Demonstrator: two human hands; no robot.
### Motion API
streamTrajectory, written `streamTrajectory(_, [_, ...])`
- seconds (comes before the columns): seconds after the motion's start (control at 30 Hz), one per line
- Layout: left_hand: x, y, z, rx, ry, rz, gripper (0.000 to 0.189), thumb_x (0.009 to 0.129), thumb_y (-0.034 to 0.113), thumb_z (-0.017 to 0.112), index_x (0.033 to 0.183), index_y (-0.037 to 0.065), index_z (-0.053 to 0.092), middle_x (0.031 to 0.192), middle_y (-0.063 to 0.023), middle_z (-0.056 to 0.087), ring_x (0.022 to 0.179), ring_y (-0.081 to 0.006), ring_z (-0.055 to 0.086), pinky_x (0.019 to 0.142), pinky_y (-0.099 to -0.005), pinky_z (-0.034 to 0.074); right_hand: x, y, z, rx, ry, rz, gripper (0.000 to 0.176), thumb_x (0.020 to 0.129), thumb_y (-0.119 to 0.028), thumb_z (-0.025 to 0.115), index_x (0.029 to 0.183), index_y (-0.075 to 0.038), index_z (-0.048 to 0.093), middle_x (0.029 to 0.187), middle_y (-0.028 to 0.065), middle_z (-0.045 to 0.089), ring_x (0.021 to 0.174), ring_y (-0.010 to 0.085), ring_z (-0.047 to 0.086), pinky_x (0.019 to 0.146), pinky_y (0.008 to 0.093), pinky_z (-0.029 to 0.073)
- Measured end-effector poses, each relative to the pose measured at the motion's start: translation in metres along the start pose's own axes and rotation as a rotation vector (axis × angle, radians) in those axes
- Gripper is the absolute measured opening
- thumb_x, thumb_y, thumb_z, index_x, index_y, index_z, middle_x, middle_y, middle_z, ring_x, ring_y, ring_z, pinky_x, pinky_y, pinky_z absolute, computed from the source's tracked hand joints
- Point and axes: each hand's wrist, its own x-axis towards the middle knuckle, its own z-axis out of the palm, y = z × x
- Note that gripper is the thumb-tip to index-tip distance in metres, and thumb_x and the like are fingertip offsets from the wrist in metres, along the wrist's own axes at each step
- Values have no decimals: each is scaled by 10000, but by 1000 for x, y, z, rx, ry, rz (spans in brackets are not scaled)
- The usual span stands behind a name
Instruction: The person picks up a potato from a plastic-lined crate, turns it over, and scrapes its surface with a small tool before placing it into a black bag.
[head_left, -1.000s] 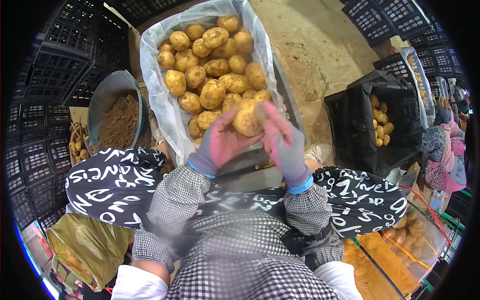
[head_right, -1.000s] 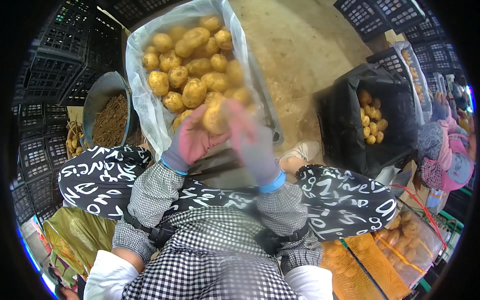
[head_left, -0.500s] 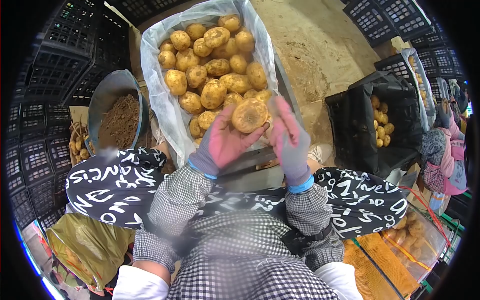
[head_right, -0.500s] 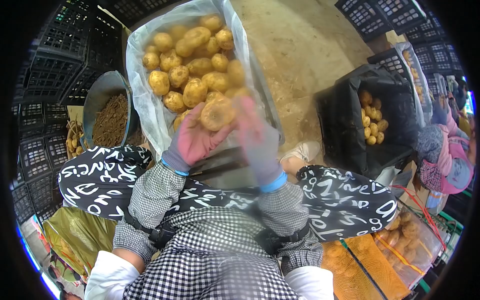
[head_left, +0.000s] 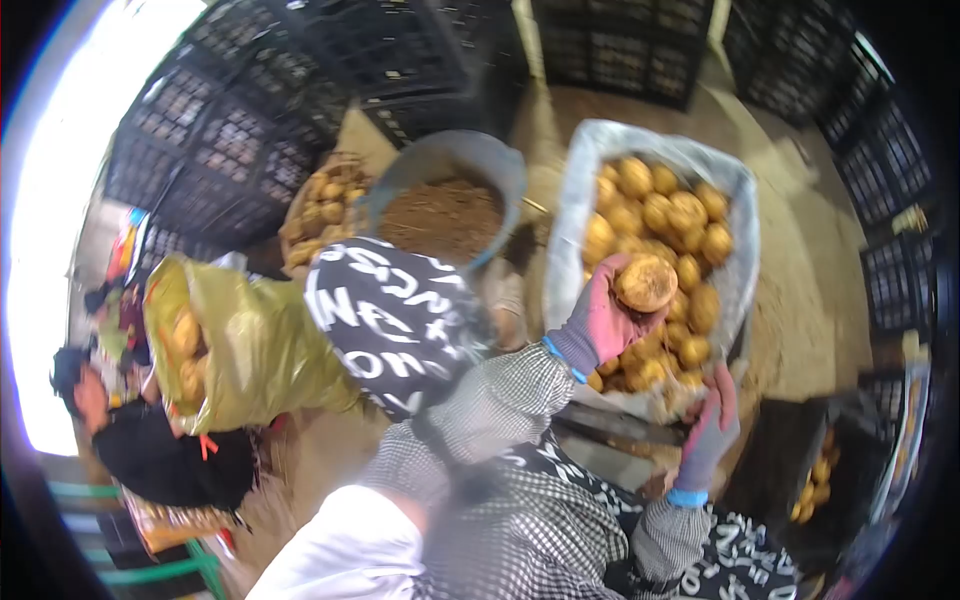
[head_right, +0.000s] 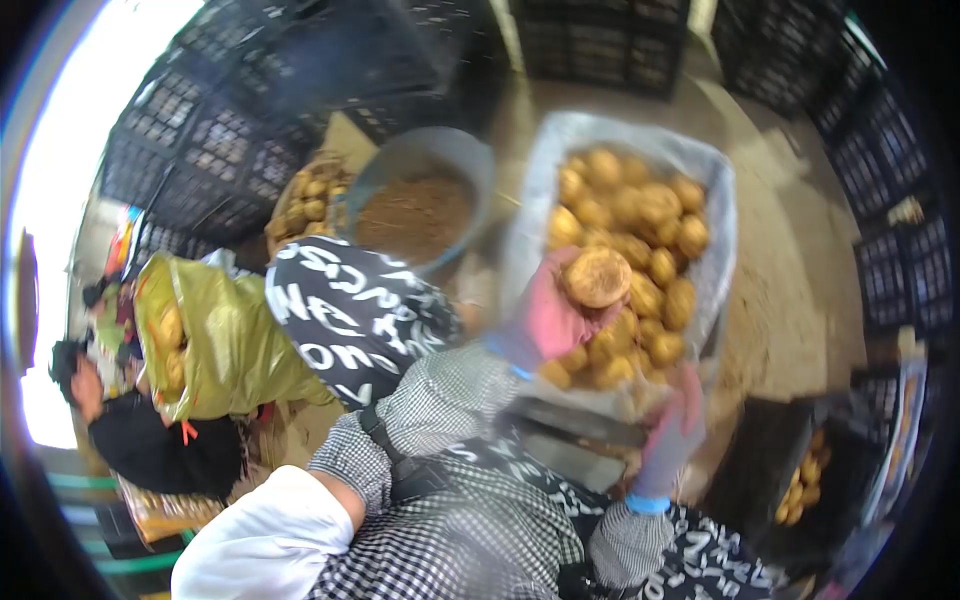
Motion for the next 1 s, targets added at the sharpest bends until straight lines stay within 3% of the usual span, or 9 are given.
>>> streamTrajectory(0.17, [-28, 149, 31, -138, 146, 420, 280, 847, 333, 569, 980, 87, 589, 927, -58, 631, 838, -232, 663, 679, -374, 613, 13, -1, 3, -3, -13, 40, 377, 1009, -200, 483, 1332, -20, 556, 1103, 92, 658, 617, 33, 488, 519, 185, 430])
streamTrajectory(0.33, [-124, 329, 58, -114, 504, 1139, 423, 893, 360, 618, 1167, 44, 559, 1133, -118, 630, 1068, -271, 606, 892, -390, 517, 9, 1, 7, 97, 16, -24, 343, 988, -180, 511, 1269, -8, 607, 1105, 68, 668, 594, 33, 487, 508, 186, 418])
streamTrajectory(0.47, [-137, 363, 56, 89, 440, 948, 506, 931, 274, 582, 1307, -43, 463, 1333, -239, 488, 1294, -384, 450, 1057, -574, 419, 6, -14, 12, 182, 48, 125, 315, 965, -130, 553, 1254, -29, 628, 962, 25, 680, 570, 36, 486, 505, 194, 419])
streamTrajectory(0.5, [-123, 304, 96, 141, 636, 999, 493, 940, 232, 572, 1343, -25, 449, 1320, -222, 501, 1292, -376, 452, 1078, -539, 420, 4, -21, 12, 184, 68, 72, 333, 966, -101, 548, 1286, -29, 603, 973, 30, 669, 577, 39, 492, 513, 197, 429])
streamTrajectory(0.67, [-40, 142, 52, 1331, -80, 413, 482, 911, 173, 613, 1349, 18, 487, 1157, -87, 621, 1101, -171, 598, 945, -305, 480, 2, -41, -6, 206, 183, -8, 381, 976, -118, 541, 1342, -11, 540, 1105, 118, 654, 639, 49, 562, 533, 173, 458])
streamTrajectory(0.73, [2, 69, 26, 1871, -8, 211, 598, 849, 250, 652, 1382, 44, 479, 1263, -175, 592, 1138, -264, 592, 966, -350, 463, 2, -41, -11, 256, 196, 13, 383, 977, -122, 541, 1342, -10, 540, 1108, 129, 662, 625, 55, 573, 525, 180, 462])
streamTrajectory(0.8, [36, 16, -4, 2333, -87, 339, 687, 844, 332, 655, 1429, 57, 423, 1349, -225, 531, 1199, -347, 561, 1003, -405, 449, 3, -33, -20, 300, 215, 38, 386, 978, -132, 544, 1345, -11, 537, 1101, 134, 672, 601, 64, 586, 516, 188, 468])
streamTrajectory(0.87, [55, -38, 1, 2278, -159, -12, 729, 848, 363, 640, 1457, 59, 378, 1394, -236, 489, 1240, -369, 531, 1018, -422, 446, 5, -28, -27, 292, 244, 46, 389, 979, -139, 547, 1347, -11, 535, 1102, 131, 671, 605, 62, 586, 515, 186, 465])
streamTrajectory(1.0, [96, -124, -43, 2342, -142, -99, 767, 820, 327, 708, 1454, 51, 374, 1303, -216, 569, 1124, -311, 619, 935, -386, 501, 2, -18, -36, 349, 278, 76, 371, 978, -146, 558, 1324, -12, 559, 1084, 107, 669, 612, 54, 575, 513, 185, 459])
